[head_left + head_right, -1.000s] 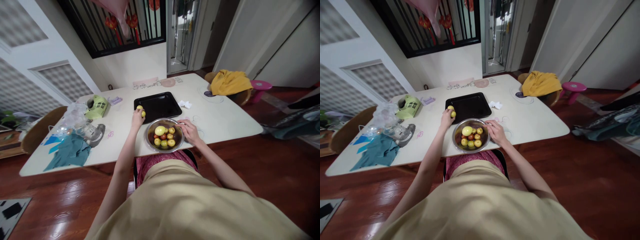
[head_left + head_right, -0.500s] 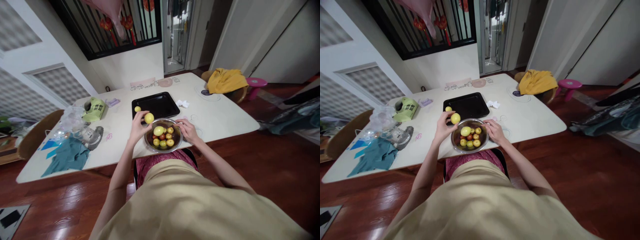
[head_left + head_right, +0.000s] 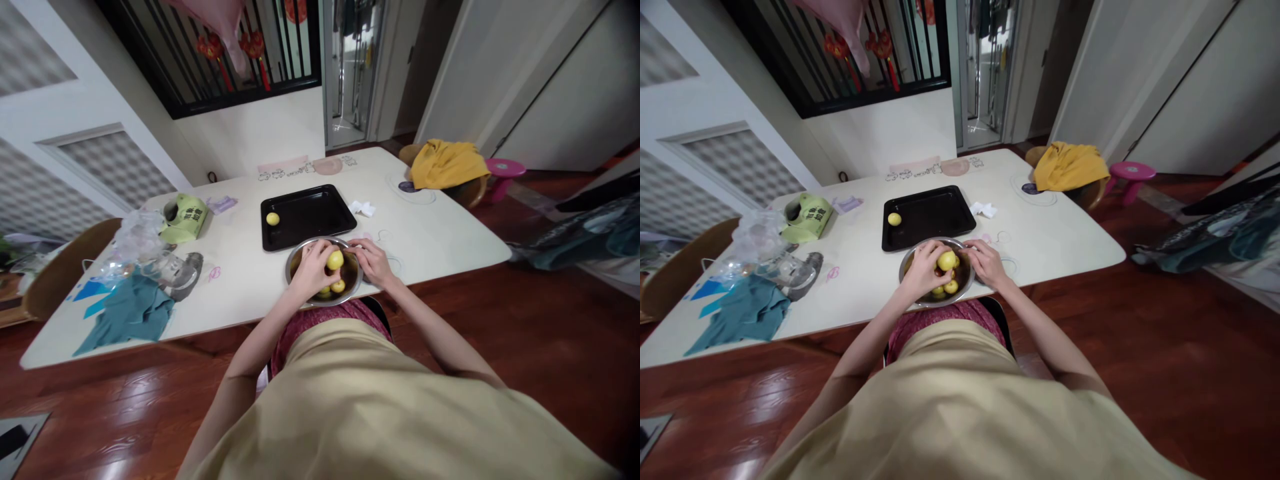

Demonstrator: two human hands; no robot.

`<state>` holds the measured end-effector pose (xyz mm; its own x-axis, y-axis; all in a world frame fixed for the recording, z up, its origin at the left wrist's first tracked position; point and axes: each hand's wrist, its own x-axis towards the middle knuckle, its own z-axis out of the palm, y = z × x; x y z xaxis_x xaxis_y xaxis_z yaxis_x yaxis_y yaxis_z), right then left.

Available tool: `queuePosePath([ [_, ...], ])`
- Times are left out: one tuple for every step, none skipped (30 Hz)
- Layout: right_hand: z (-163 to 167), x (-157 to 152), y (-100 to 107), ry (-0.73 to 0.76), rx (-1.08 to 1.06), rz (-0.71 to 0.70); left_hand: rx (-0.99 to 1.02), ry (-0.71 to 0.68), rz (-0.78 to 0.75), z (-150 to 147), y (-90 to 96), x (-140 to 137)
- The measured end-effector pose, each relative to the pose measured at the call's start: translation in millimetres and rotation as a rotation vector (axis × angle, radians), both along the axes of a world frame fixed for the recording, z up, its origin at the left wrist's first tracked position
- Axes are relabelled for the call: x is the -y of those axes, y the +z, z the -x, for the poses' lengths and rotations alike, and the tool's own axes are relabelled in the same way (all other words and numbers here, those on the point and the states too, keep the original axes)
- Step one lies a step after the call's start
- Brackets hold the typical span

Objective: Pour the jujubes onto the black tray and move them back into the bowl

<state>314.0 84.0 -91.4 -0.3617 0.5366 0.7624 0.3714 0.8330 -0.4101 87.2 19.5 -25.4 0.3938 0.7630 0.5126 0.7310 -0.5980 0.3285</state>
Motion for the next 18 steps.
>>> queuePosePath([
  [0.0, 0.0, -0.2, -0.002, 0.0, 0.004, -0.022, 0.012, 0.0, -0.8, -1.3, -0.7],
  [0.0, 0.0, -0.4, -0.003, 0.001, 0.01, -0.044, 0.023, 0.001, -1.5, -2.2, -1.2],
  [0.1, 0.0, -0.4, -0.004, 0.003, 0.016, -0.067, 0.035, 0.005, -2.2, -2.6, -1.3],
  [0.1, 0.1, -0.4, -0.003, 0.004, 0.022, -0.093, 0.048, 0.008, -2.8, -2.4, -1.1],
  [0.2, 0.2, -0.3, -0.003, 0.005, 0.026, -0.122, 0.061, 0.012, -3.4, -1.7, -0.6],
  [0.3, 0.3, -0.1, -0.005, 0.004, 0.028, -0.153, 0.074, 0.016, -3.8, -0.5, 0.1],
  [0.4, 0.4, 0.0, -0.007, 0.002, 0.028, -0.184, 0.087, 0.018, -4.2, 1.1, 1.0],
  [0.5, 0.5, 0.1, -0.009, 0.0, 0.027, -0.212, 0.098, 0.02, -4.4, 2.8, 2.0],
  [0.7, 0.6, 0.2, -0.011, -0.003, 0.026, -0.233, 0.108, 0.021, -4.4, 4.4, 3.0],
  [0.9, 0.8, 0.2, -0.012, -0.006, 0.026, -0.247, 0.117, 0.024, -4.3, 5.8, 3.9],
  [1.0, 0.9, 0.4, -0.013, -0.007, 0.028, -0.253, 0.123, 0.029, -4.0, 6.8, 4.6],
  [1.2, 1.1, 0.5, -0.014, -0.006, 0.032, -0.252, 0.126, 0.035, -3.4, 7.3, 5.1],
  [1.3, 1.3, 0.8, -0.014, -0.005, 0.037, -0.247, 0.125, 0.043, -2.7, 7.4, 5.4],
  [1.3, 1.5, 1.0, -0.014, -0.005, 0.041, -0.24, 0.122, 0.05, -1.8, 7.0, 5.4],
  [1.3, 1.7, 1.4, -0.013, -0.004, 0.045, -0.231, 0.117, 0.057, -0.7, 6.4, 5.3],
  [1.2, 1.8, 1.7, -0.01, -0.003, 0.046, -0.22, 0.111, 0.062, 0.5, 5.6, 5.1],
  [1.1, 1.9, 2.0, -0.007, -0.002, 0.047, -0.207, 0.105, 0.068, 1.9, 4.9, 4.7],
  [0.9, 1.9, 2.1, -0.005, -0.001, 0.046, -0.192, 0.099, 0.074, 3.4, 4.3, 4.4],
])
